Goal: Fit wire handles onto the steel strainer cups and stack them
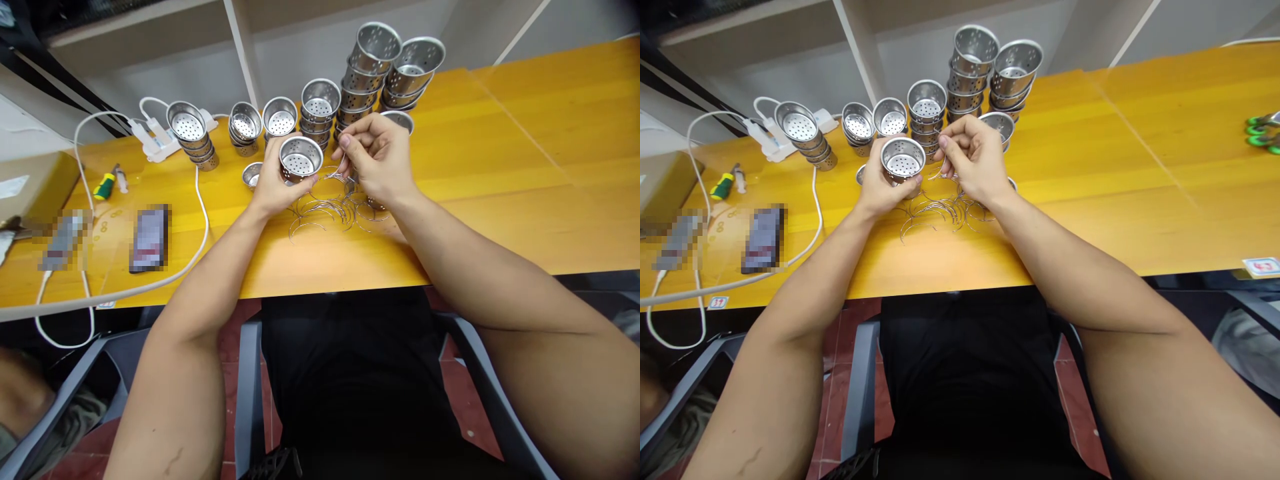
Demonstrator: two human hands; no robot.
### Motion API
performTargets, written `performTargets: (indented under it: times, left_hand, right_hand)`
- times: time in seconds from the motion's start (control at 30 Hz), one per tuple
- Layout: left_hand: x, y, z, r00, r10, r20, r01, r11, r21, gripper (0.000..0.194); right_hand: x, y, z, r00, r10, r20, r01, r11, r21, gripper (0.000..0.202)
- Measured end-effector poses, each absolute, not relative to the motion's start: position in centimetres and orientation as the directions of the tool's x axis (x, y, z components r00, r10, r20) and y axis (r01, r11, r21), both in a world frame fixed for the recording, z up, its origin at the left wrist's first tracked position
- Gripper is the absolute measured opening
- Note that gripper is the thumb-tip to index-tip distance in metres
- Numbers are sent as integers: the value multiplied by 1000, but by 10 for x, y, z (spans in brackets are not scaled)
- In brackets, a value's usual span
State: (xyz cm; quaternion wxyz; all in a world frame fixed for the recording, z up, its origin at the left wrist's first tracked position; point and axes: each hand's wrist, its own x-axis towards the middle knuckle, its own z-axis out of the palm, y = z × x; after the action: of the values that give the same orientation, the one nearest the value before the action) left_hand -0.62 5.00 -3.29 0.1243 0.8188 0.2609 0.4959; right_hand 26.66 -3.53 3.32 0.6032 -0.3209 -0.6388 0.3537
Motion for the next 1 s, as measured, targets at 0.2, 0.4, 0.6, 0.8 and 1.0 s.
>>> performTargets:
  times: [0.2,0.4,0.6,0.8,1.0]
  left_hand:
    - [0,33,-19,357,610,707,254,-792,555,99]
    - [12,28,-22,421,603,677,241,-794,558,116]
    - [18,17,-20,489,576,654,245,-811,531,129]
    - [21,13,-18,514,558,652,264,-825,499,126]
    - [19,8,-14,541,535,648,246,-838,487,125]
  right_hand:
    - [261,-50,38,-108,841,530,121,540,-833,71]
    - [256,-51,36,-105,817,567,224,575,-787,71]
    - [257,-44,31,-76,833,548,224,550,-805,68]
    - [257,-45,34,-67,856,513,199,516,-833,70]
    - [259,-44,33,-83,871,484,161,491,-856,60]
